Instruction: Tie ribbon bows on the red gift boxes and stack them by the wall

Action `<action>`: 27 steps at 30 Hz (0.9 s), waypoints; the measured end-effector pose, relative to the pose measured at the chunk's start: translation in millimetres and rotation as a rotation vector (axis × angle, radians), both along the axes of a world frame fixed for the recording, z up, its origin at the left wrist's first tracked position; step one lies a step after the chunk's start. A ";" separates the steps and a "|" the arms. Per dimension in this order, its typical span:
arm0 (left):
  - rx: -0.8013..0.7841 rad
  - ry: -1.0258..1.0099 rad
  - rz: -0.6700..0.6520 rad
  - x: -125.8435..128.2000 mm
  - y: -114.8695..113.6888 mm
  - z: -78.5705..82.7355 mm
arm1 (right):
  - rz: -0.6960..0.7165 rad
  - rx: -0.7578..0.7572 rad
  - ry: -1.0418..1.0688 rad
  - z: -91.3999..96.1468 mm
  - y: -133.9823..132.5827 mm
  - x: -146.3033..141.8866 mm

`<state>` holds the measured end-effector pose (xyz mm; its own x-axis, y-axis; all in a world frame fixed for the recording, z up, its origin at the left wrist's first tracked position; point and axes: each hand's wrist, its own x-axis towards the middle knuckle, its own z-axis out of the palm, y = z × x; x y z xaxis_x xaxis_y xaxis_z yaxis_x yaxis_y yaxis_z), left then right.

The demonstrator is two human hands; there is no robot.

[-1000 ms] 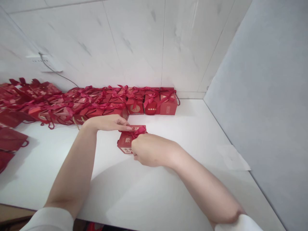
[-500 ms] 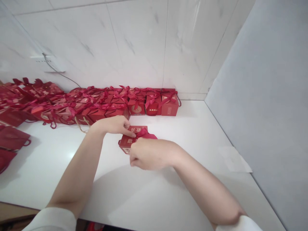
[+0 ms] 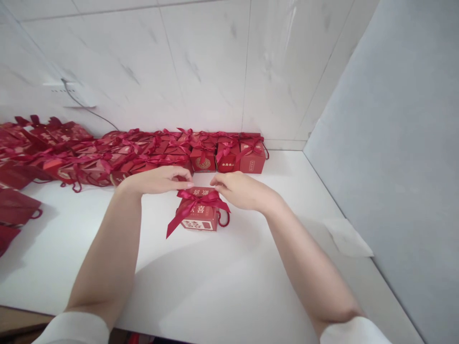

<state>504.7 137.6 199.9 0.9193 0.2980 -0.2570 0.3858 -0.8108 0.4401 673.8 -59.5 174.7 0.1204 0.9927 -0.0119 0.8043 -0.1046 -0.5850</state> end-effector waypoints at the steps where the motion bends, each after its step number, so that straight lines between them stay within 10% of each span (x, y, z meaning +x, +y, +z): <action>1: -0.006 -0.008 -0.019 1.6 -0.8 -1.0 | -0.017 -0.022 0.033 -3.8 4.2 -0.1; 10: -0.010 -0.013 -0.168 14.9 -13.2 -7.8 | -0.130 -0.222 0.129 -15.0 18.8 2.1; 27: 0.026 0.031 -0.170 18.7 -17.8 -9.4 | -0.046 0.142 0.213 -29.0 28.7 -4.8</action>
